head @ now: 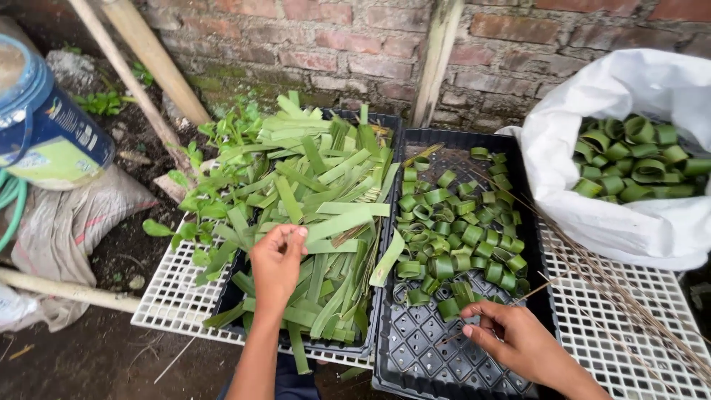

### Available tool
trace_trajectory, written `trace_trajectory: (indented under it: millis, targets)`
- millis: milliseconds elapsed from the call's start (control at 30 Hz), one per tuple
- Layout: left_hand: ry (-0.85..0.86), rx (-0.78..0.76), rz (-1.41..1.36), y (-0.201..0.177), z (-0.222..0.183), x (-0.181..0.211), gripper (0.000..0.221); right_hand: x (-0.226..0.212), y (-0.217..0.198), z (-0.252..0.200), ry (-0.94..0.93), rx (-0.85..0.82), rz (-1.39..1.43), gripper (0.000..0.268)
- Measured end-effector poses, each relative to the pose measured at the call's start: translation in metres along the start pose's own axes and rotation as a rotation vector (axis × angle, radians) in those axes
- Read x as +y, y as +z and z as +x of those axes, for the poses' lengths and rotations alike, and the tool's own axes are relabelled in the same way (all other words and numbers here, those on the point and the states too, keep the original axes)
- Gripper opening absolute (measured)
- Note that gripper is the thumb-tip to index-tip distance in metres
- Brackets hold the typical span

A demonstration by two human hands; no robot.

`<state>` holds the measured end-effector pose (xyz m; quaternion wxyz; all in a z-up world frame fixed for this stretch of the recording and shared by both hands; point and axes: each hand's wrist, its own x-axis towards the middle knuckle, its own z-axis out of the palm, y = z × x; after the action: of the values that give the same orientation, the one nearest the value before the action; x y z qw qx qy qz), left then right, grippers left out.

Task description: A person is seen folding long strips of green leaves into small, circular containers, likely for use as seedling pots or for food packaging, and placing them into a black plastic tray.

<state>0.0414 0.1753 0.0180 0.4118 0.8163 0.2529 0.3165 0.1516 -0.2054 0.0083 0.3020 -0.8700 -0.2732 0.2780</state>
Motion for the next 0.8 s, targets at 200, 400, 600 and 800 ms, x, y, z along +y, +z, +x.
trace_trajectory:
  millis: [200, 400, 600, 800]
  targets:
    - [-0.083, -0.318, -0.406, 0.031, -0.034, 0.018, 0.012, -0.006, 0.023, 0.005, -0.103, -0.111, -0.114, 0.052]
    - [0.056, -0.605, -0.391, 0.046, -0.057, 0.033, 0.008, -0.023, 0.011, -0.004, -0.306, -0.077, 0.041, 0.083]
    - [-0.008, -0.773, -0.419, 0.057, -0.068, 0.057, 0.007, -0.043, 0.014, -0.007, -0.356, -0.065, 0.408, 0.023]
    - [-0.068, -0.881, -0.347, 0.053, -0.071, 0.07, 0.003, -0.033, 0.01, -0.004, -0.271, 0.099, 0.431, 0.013]
